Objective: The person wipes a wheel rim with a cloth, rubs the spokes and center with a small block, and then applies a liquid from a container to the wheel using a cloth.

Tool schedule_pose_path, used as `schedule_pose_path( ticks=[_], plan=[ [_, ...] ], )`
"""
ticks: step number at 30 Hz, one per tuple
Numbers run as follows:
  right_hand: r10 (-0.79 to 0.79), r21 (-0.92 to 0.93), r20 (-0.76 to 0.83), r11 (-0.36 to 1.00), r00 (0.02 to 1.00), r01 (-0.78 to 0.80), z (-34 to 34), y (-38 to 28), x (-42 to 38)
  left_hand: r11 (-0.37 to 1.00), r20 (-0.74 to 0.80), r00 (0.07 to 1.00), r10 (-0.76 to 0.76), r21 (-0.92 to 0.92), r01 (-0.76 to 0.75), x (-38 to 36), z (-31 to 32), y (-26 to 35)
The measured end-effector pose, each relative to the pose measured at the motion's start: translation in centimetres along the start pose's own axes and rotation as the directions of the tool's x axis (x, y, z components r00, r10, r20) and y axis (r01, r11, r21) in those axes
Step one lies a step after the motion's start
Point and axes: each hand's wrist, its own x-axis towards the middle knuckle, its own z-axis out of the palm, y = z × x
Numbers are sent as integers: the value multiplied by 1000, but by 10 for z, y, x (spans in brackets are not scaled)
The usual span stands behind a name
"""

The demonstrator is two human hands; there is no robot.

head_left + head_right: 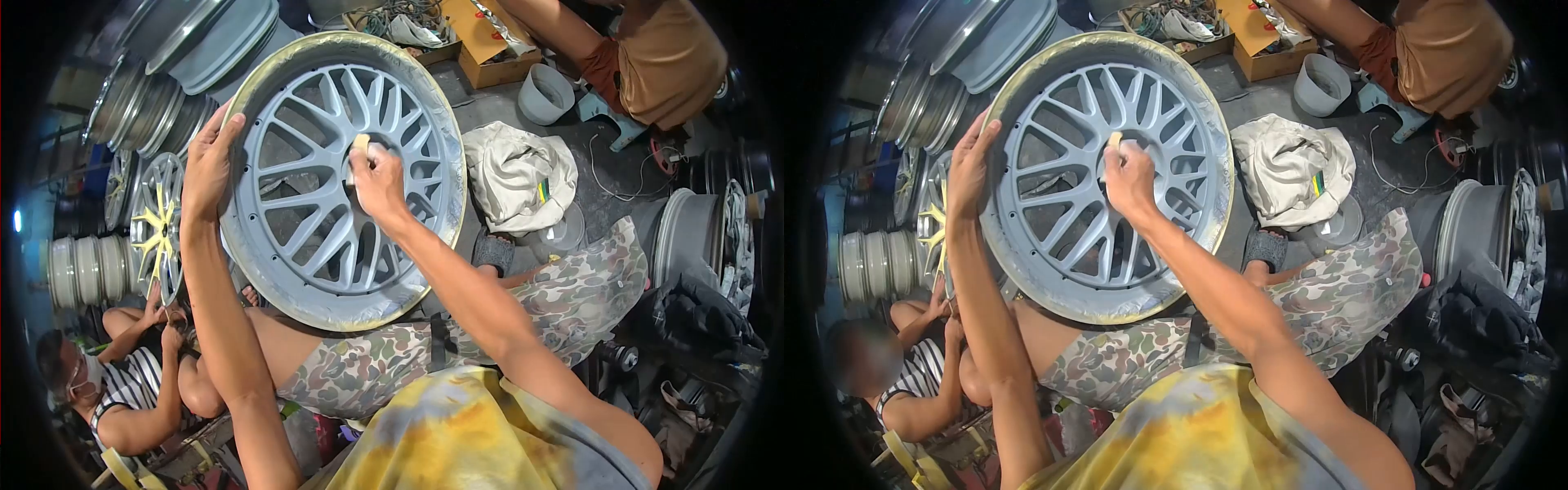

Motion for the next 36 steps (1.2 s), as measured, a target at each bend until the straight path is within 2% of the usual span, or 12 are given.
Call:
schedule_pose_path(
  ticks=[2, 4, 8, 12, 15, 16, 18, 20, 23, 30, 31, 36],
  plan=[
    [82, 230, 158, 966, 984, -118, -12, 3, -9, 1000, 5, 1000, 3, -22, -3, 1, -1, -2],
    [395, 500, 283, 717, 874, -486, -34, -6, -15, 1000, 2, 1000, 16, -9, -16, 3, -3, -1],
    [511, 771, 308, 360, 802, -525, -31, 15, 28, 999, 1, 1000, 15, 31, -15, -1, -3, -3],
    [399, 516, 422, 633, 814, -578, -34, -32, -14, 997, 8, 1000, 24, 75, -25, -1, -1, 2],
    [-9, -112, 563, 990, 826, 87, -67, -3, -39, 997, -10, 1000, 17, 71, -16, 0, -4, -2],
    [-5, -115, 567, 990, 824, 85, -80, 16, -38, 998, -13, 1000, 12, 68, -12, 0, -4, -4],
    [-434, -218, 678, 652, 593, 726, -106, 39, -27, 999, -3, 1000, -1, 33, 1, 0, -5, -4],
    [-77, -413, 807, 634, 585, 653, -133, 23, 5, 999, 8, 1000, 23, 31, -23, 1, -5, -4],
    [-196, -563, 656, 516, 729, 645, -133, 11, 35, 999, 26, 999, 28, 23, -28, 1, -6, -4],
    [-496, -513, 420, 561, 759, 650, -92, 56, -2, 999, 25, 999, 29, 28, -29, 1, -1, -1],
    [-258, -530, 481, 676, 838, 513, -96, 38, -12, 999, 14, 999, 31, 24, -31, 1, -3, -1],
    [-151, -401, 619, 783, 771, 475, -117, 11, 8, 998, 34, 999, 36, 40, -37, 2, -5, -4]
  ],
)
